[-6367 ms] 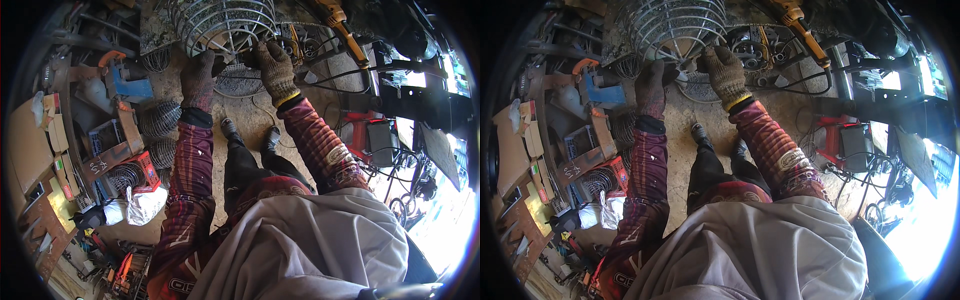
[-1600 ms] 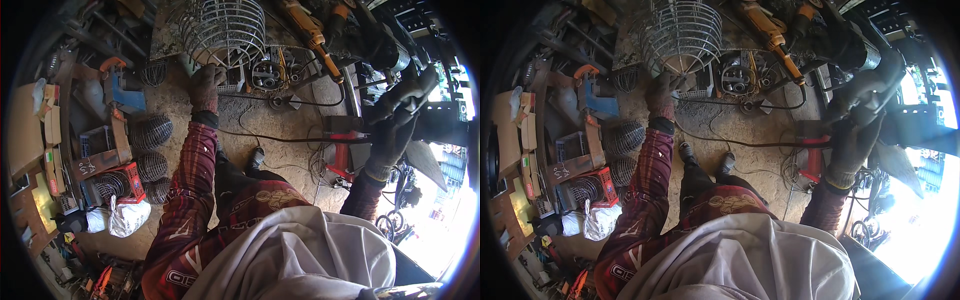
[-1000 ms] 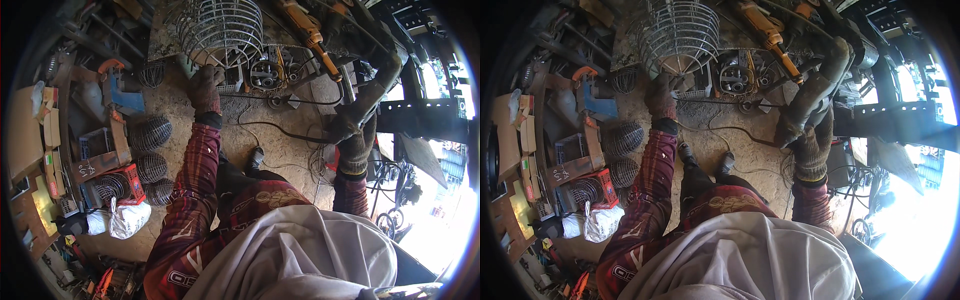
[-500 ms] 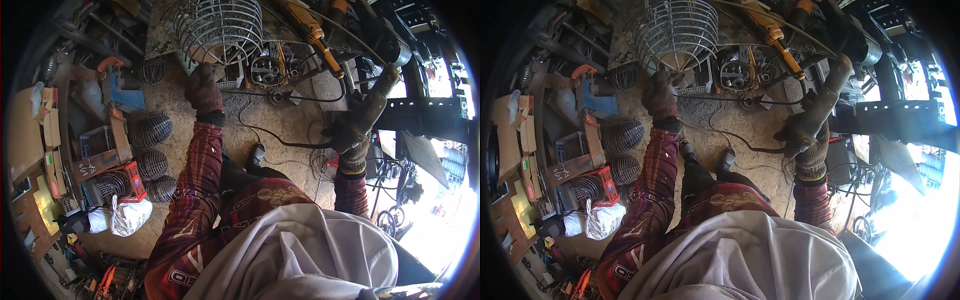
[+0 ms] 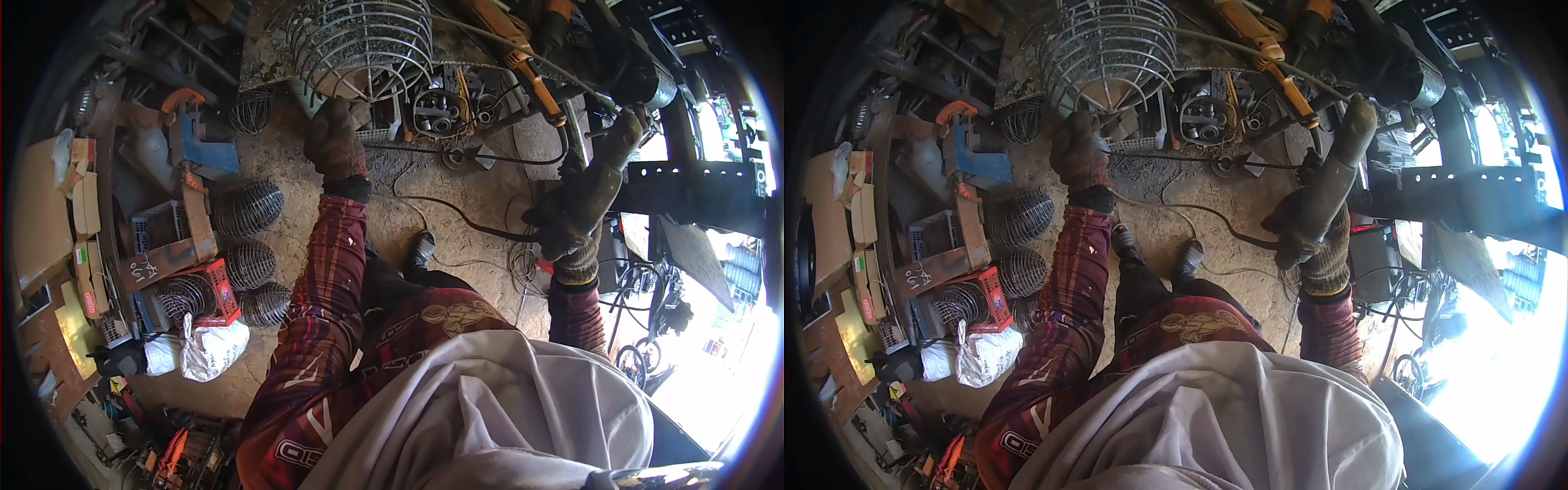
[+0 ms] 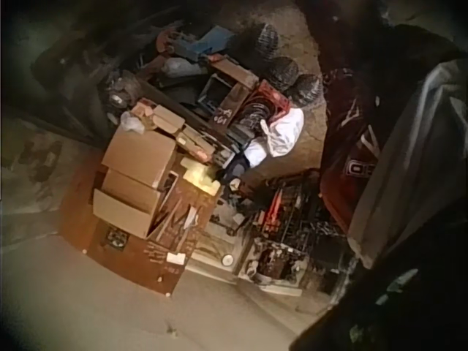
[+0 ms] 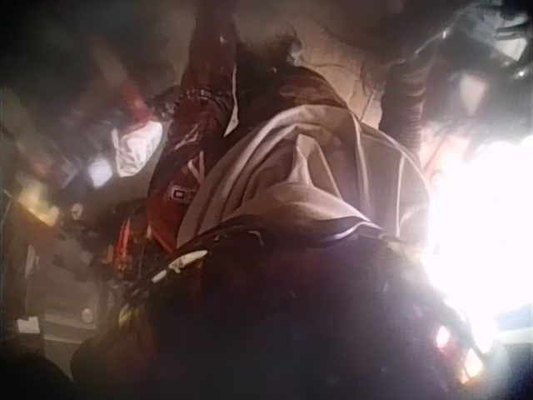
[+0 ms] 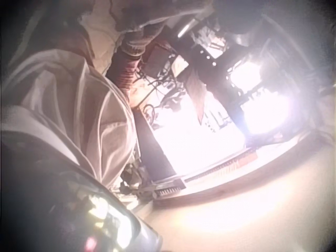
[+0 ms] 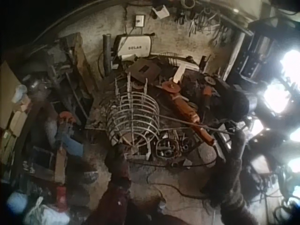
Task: The person welds components onto a circular wire frame using a hand-held welding tool, securing small metal pieces to the ribs of the frame one at a time.
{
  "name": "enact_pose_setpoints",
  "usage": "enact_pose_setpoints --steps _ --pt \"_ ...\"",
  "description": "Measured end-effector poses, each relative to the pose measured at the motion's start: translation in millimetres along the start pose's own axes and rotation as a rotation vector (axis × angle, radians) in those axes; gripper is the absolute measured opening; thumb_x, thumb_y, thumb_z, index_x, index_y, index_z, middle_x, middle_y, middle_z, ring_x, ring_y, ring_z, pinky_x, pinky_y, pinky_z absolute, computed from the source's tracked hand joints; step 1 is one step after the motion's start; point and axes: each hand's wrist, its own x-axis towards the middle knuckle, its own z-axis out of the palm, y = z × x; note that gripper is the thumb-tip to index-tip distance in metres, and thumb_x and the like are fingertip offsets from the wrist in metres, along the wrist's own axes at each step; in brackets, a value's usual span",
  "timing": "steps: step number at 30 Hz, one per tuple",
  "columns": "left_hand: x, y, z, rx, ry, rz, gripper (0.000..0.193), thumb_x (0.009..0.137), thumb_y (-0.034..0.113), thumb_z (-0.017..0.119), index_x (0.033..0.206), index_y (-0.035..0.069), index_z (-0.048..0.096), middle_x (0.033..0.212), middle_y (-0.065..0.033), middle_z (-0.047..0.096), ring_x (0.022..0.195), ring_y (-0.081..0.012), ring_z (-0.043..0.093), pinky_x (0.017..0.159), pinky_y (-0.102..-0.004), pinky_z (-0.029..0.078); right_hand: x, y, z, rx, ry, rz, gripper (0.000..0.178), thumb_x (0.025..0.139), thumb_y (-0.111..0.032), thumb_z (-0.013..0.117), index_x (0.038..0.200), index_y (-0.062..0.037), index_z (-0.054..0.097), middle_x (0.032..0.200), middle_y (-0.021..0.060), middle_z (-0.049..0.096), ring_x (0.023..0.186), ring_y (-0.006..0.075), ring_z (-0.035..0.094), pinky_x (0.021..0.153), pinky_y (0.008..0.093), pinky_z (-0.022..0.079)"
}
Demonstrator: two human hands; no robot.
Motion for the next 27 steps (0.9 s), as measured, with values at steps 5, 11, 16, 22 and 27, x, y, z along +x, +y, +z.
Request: enact_pose_setpoints --steps 5,11,16,22,27 --pt "1 8 4 -0.129 0.043 -0.165 0.008 0.086 0.013 0.068 0.093 0.01 0.07 0.088 -0.0049 0.068 0.078 -0.0138 0.064 0.066 -0.0297 0.052 3 -5 -11 -0.086 -0.123 0.006 0.056 0.088 -0.02 0.064 0.132 0.0042 0.039 0.084 0.0089 0.061 0.071 0.0182 0.064 0.059 0.0294 0.054" --pt "2 15 3 -0.108 0.041 -0.234 0.01 0.089 0.013 0.064 0.097 0.011 0.07 0.089 -0.0065 0.068 0.079 -0.016 0.065 0.066 -0.0306 0.052 2 7 -21 -0.238 -0.053 -0.078 0.054 0.089 -0.018 0.063 0.132 0.0032 0.039 0.096 0.0094 0.06 0.081 0.0174 0.062 0.068 0.03 0.054" --pt "0 6 3 0.033 0.028 -0.104 0.011 0.089 0.01 0.062 0.098 0.011 0.068 0.09 -0.007 0.068 0.083 -0.0193 0.066 0.069 -0.0303 0.052 9 24 -38 -0.244 -0.114 -0.063 0.051 0.089 -0.012 0.06 0.134 0.0004 0.039 0.111 0.0113 0.057 0.094 0.0192 0.06 0.074 0.0307 0.054" --pt "1 7 2 0.044 -0.02 -0.101 0.025 0.085 0.004 0.061 0.107 0.014 0.065 0.092 -0.0046 0.069 0.086 -0.0185 0.067 0.073 -0.03 0.053 7 20 -27 -0.212 -0.082 -0.111 0.05 0.088 -0.009 0.06 0.133 -0.0008 0.039 0.117 0.0123 0.055 0.097 0.0206 0.059 0.075 0.0304 0.055" --pt "1 -2 0 0.176 -0.06 0.0 0.026 0.084 0.004 0.062 0.108 0.013 0.064 0.094 -0.0042 0.068 0.086 -0.0182 0.066 0.074 -0.0298 0.053 12 20 -29 -0.142 -0.135 -0.083 0.049 0.089 -0.008 0.059 0.133 0.0 0.039 0.116 0.0132 0.054 0.095 0.0212 0.06 0.074 0.0315 0.055"
